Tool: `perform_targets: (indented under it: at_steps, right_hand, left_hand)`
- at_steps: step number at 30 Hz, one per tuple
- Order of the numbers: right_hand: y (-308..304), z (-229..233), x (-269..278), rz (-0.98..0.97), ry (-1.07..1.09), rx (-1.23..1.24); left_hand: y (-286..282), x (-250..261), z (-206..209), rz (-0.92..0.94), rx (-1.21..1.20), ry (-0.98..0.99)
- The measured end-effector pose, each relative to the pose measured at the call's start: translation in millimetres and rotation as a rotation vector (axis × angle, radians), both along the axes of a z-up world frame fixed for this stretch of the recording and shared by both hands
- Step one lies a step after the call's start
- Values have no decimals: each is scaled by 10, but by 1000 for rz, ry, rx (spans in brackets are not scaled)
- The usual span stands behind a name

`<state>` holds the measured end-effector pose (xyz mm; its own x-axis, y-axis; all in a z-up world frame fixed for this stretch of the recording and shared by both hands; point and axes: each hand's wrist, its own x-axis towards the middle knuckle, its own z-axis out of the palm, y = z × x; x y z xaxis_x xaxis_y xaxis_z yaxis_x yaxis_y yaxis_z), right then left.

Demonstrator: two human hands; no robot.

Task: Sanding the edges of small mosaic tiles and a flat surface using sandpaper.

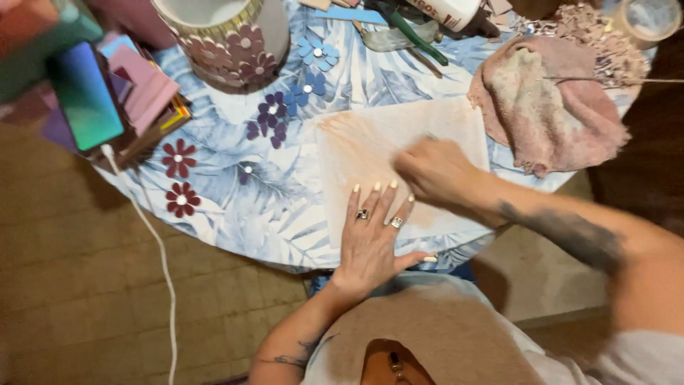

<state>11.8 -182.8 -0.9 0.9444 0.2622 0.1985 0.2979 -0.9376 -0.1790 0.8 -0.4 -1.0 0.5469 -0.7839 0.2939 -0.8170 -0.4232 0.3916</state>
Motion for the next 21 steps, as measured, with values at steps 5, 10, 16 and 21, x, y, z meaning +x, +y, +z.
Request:
perform_targets:
  at_steps: [5, 10, 16, 21]
  right_hand:
    - [256, -381, 816, 70, -182, 9]
    - [-167, -235, -162, 42, -45, -48]
    - [-429, -209, -831, -147, 2, -136]
    - [-13, -270, 254, 74, -84, 56]
  left_hand:
    - [-32, -18, 33, 6, 30, -6]
    - [-43, -17, 26, 12, 6, -9]
    - [-63, -25, 17, 22, -65, -9]
    - [-57, -55, -67, 39, -27, -24]
